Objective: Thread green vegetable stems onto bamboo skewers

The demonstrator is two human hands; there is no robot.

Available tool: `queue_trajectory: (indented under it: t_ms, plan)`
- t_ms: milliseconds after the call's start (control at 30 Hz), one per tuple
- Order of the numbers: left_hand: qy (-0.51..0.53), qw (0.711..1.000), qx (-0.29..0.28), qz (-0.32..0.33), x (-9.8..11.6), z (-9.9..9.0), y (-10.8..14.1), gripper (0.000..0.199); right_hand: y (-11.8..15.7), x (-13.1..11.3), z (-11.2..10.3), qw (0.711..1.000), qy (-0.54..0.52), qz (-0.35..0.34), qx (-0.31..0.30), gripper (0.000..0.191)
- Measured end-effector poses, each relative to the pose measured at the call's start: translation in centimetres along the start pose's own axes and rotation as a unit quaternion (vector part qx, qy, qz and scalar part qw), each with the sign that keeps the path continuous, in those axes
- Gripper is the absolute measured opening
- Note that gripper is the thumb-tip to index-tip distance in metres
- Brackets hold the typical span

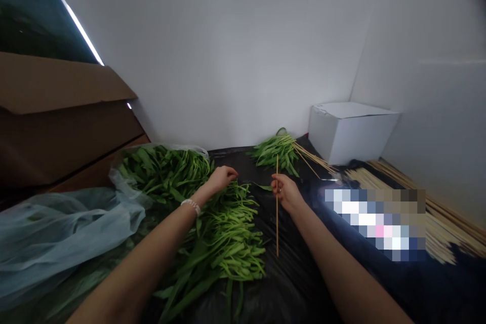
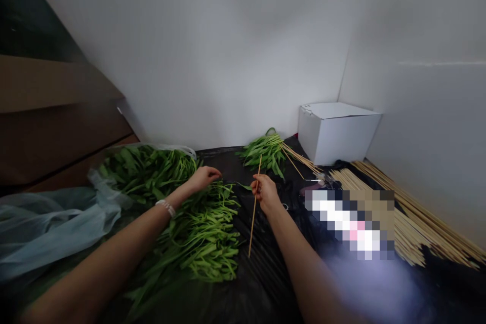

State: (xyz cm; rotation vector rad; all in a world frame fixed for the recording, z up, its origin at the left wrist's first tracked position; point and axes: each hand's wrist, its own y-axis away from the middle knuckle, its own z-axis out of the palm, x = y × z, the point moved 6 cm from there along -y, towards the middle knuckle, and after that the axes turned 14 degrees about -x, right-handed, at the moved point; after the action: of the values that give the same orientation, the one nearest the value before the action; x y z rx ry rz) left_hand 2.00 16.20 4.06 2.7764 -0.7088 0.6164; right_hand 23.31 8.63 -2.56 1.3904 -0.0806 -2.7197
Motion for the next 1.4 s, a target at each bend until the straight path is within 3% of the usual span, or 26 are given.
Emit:
queue_trajectory:
  t_ms: [200, 400, 500, 667, 767, 833, 900, 967, 1033, 1100, 1167, 1233, 1400]
  plan:
    - [-0.078, 0.995, -0.059, -0.011, -1.2, 2.7, -1.5, 0.014, -0.1, -0.2, 0.3, 1.0, 0.02, -0.007, -0.01, 0.017]
    - [-0.12, 0.987, -0.104, -0.006, -0.7, 3.2, -0.3, 0.01, -0.4, 0.0, -0.4, 1.0, 0.023, 0.005, 0.002, 0.012]
    - [-0.152, 0.987, -0.033, -0.032, 0.1, 1.6, 0.8, 0.009, -0.5, 0.2, -0.5, 0.999, 0.031, 0.01, -0.004, 0.012]
    - [-0.185, 0.968, 0.156, -0.062, 2.1, -3.8, 4.0, 0.02, -0.3, 0.1, 0.1, 0.998, 0.046, 0.019, -0.05, 0.014]
    - [-0.123, 0.956, 0.266, -0.029, 3.0, -7.0, 6.5, 0.022, -0.1, -0.2, 1.0, 0.993, 0.072, 0.013, -0.094, 0.017]
    - [-0.036, 0.945, 0.324, -0.004, 2.8, -8.1, 8.2, 0.025, 0.2, -0.6, 1.8, 0.982, 0.14, -0.012, -0.129, 0.017]
    - [0.088, 0.933, 0.348, 0.015, 1.9, -7.8, 9.5, 0.028, 0.7, -1.0, 2.6, 0.953, 0.26, -0.047, -0.148, 0.017]
    - [0.256, 0.914, 0.314, 0.023, 0.4, -5.8, 10.0, 0.034, 1.6, -1.3, 3.5, 0.902, 0.398, -0.081, -0.145, 0.018]
    - [0.426, 0.871, 0.244, 0.01, -1.2, -2.7, 9.8, 0.042, 2.7, -1.5, 4.7, 0.83, 0.527, -0.116, -0.137, 0.019]
    - [0.532, 0.822, 0.204, -0.009, -2.5, 0.2, 9.6, 0.045, 4.0, -1.4, 6.1, 0.747, 0.633, -0.146, -0.14, 0.02]
    - [0.592, 0.781, 0.199, -0.023, -3.4, 2.2, 9.6, 0.043, 5.1, -1.0, 7.4, 0.671, 0.706, -0.173, -0.149, 0.02]
    - [0.629, 0.75, 0.201, -0.032, -4.1, 3.4, 9.5, 0.037, 5.9, -0.4, 8.3, 0.612, 0.753, -0.184, -0.156, 0.021]
    - [0.669, 0.722, 0.175, -0.022, -4.5, 4.7, 9.5, 0.036, 6.3, 1.2, 9.1, 0.532, 0.809, -0.184, -0.167, 0.025]
